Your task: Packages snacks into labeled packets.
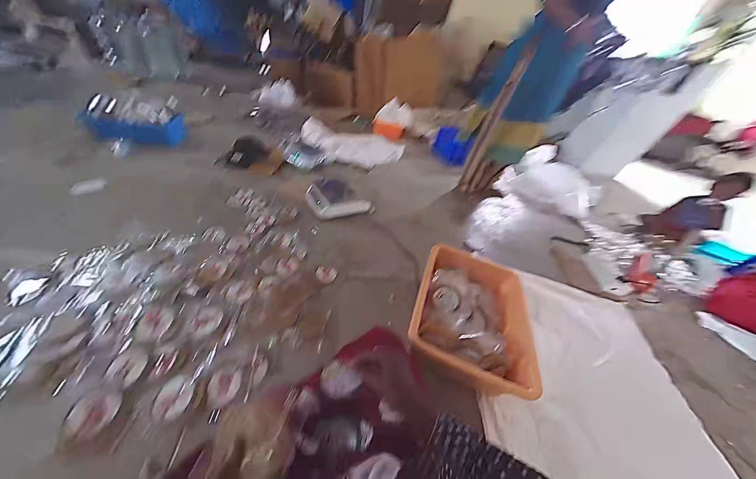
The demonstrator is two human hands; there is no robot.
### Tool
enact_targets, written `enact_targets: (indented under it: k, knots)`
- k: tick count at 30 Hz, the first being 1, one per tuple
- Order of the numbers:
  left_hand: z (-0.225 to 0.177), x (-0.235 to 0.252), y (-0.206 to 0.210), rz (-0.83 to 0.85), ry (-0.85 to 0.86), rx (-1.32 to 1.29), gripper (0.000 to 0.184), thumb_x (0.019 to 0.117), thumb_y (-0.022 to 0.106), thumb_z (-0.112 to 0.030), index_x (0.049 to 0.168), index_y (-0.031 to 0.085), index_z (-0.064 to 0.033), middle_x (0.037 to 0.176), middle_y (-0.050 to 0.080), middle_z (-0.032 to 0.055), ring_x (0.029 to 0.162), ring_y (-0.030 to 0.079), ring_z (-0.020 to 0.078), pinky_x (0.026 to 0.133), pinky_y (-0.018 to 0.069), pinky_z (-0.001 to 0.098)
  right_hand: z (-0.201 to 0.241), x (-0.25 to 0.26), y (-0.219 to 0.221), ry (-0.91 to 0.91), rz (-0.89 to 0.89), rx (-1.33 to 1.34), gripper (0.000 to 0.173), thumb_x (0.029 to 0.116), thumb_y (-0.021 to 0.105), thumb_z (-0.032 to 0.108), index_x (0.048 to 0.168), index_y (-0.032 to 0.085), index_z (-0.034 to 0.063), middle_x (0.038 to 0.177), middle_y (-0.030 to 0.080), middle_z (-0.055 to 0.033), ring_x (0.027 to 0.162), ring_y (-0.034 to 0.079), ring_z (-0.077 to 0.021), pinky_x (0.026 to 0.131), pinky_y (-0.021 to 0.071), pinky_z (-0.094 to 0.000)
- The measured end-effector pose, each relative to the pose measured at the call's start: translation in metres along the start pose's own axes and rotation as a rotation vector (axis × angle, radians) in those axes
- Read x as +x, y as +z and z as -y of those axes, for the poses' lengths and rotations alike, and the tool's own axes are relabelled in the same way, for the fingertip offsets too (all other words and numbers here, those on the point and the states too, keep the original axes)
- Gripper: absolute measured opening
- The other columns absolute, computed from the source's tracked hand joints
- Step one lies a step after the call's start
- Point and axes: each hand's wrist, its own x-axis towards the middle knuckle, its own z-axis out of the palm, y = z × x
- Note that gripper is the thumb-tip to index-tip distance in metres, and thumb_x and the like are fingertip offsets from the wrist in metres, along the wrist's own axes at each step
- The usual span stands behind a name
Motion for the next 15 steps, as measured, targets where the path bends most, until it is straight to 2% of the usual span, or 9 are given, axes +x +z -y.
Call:
enact_targets:
  k: [2,4,6,9,15]
  knots:
    - [0.021,0.007,-0.021,0.070,0.050,-0.082,0.029,0.1076,0.044,-0.018,0.133,0.051,-0.0063,0.110,0.072,0.0061,0.098,0.072,0.0170,0.084,0.0624,0.0398,0.005,0.020,-0.016,0.078,-0.082,-0.017,0.013,0.0936,0.070,0.011,0.099,0.074,-0.0004,0.091,0.074,-0.0063,0.083,0.070,-0.0098,0.080,0.0590,-0.0302]
    - [0.027,0.007,-0.014,0.075,0.040,-0.180,0.031,0.1029,0.052,-0.014,0.132,0.052,-0.0046,0.111,0.072,0.0095,0.100,0.072,0.0203,0.087,0.0616,0.0423,0.015,0.031,-0.030,0.144,-0.114,0.061,0.015,0.0920,0.073,0.009,0.103,0.073,-0.0008,0.089,0.073,-0.0065,0.074,0.068,-0.0100,0.069,0.0585,-0.0290]
    - [0.029,0.004,-0.007,0.078,0.010,-0.250,0.029,0.0996,0.056,-0.007,0.128,0.055,-0.0038,0.109,0.073,0.0114,0.098,0.073,0.0215,0.087,0.0617,0.0421,0.019,0.034,-0.035,0.134,-0.148,0.205,0.013,0.0892,0.075,0.005,0.101,0.073,0.0005,0.083,0.073,-0.0042,0.064,0.065,-0.0078,0.058,0.0558,-0.0242]
    - [0.031,-0.002,-0.001,0.096,-0.015,-0.254,0.032,0.0959,0.061,-0.004,0.127,0.056,-0.0026,0.108,0.073,0.0125,0.097,0.073,0.0220,0.086,0.0618,0.0410,0.023,0.034,-0.036,0.107,-0.152,0.243,0.010,0.0871,0.076,0.000,0.096,0.073,0.0008,0.079,0.073,-0.0028,0.060,0.064,-0.0065,0.054,0.0548,-0.0216]
    - [0.028,-0.008,0.004,0.095,-0.007,-0.278,0.032,0.0942,0.062,0.001,0.126,0.057,-0.0009,0.108,0.073,0.0132,0.097,0.073,0.0222,0.087,0.0614,0.0398,0.032,0.031,-0.028,0.014,-0.132,0.134,0.008,0.0870,0.075,0.002,0.095,0.074,0.0038,0.079,0.073,0.0033,0.060,0.062,0.0001,0.055,0.0522,-0.0163]
